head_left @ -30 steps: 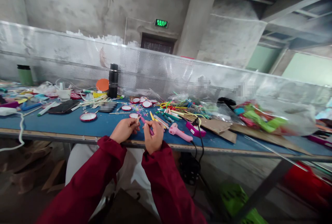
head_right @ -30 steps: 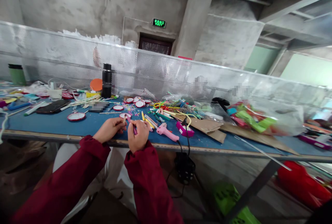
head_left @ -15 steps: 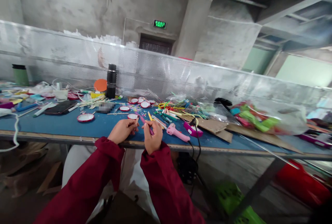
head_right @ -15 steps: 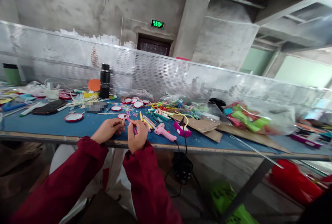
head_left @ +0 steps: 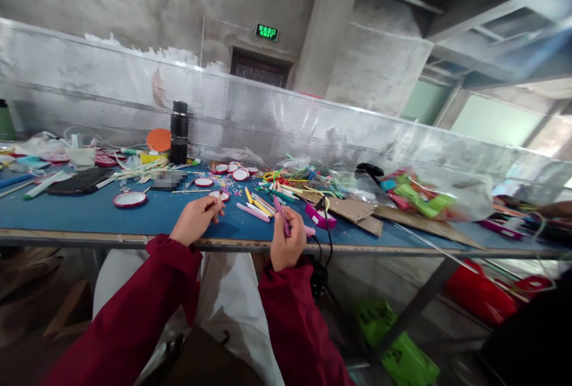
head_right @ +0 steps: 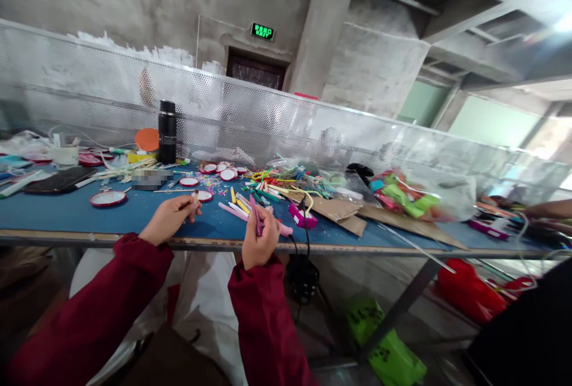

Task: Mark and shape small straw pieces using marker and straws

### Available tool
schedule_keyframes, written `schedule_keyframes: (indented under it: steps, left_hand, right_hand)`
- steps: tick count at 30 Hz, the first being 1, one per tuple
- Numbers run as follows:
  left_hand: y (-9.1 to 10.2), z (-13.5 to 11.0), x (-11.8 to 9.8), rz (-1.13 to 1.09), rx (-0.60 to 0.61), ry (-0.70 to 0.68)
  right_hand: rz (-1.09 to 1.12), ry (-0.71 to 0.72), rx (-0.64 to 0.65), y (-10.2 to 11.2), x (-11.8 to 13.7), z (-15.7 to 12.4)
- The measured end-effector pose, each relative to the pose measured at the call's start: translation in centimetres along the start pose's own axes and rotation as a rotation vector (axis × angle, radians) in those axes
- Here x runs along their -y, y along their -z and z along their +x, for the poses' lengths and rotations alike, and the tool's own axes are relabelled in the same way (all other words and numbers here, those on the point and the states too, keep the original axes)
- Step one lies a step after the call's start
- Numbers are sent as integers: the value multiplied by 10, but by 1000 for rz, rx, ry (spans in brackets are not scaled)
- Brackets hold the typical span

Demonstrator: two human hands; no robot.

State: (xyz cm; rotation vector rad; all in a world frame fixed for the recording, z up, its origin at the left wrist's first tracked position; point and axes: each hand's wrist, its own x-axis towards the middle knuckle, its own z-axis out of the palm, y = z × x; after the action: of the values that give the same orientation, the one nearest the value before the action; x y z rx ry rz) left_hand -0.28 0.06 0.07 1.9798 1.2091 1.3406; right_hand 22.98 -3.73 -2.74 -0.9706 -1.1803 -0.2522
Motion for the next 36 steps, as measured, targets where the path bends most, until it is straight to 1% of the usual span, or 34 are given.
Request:
schedule_keyframes:
  steps: [2, 4, 7, 10, 13, 14, 17, 23, 29, 31, 33, 34, 36]
  left_hand:
    - [0, 0, -1, -4, -10, -1]
    - [-1, 0, -1, -38, -32, -3]
    - [-2, 0, 1, -172, -96, 12]
    - [-3, 0, 3, -261, -172, 50]
    - [-4, 0, 5, -302, -218, 29]
    - [-5, 0, 4, -300, -186, 11]
    - [-5, 0, 2, -271, -169, -2]
    - [-5, -1, -3, -227, -129, -16]
    - [-3, -2, 0, -201, -99, -8]
    - [-3, -1, 0, -189, -99, -7]
    - [-2, -1, 0, -178, -90, -6]
    - [-2, 0, 1, -175, -83, -6]
    - [-2, 0, 1, -174, -76, 1]
  right_hand:
    - [-42, 31, 0, 0, 0, 1]
    - [-87, 81, 28, -1, 3, 3]
    - [-167, 151, 157, -4, 10, 3]
    - [-272, 179, 301, -12, 19, -4]
    - [-351, 230, 379, -23, 28, -12]
    - [-369, 253, 392, -26, 30, -14]
    - [-405, 315, 422, -35, 34, -17]
    - [-387, 372, 398, -45, 38, -16]
    - [-463, 362, 478, -50, 35, -19]
    - [-459, 362, 474, -48, 40, -17]
    - [-451, 352, 454, -40, 48, -16]
    - [-447, 348, 446, -33, 51, -17]
    - [-429, 343, 427, -10, 54, -25]
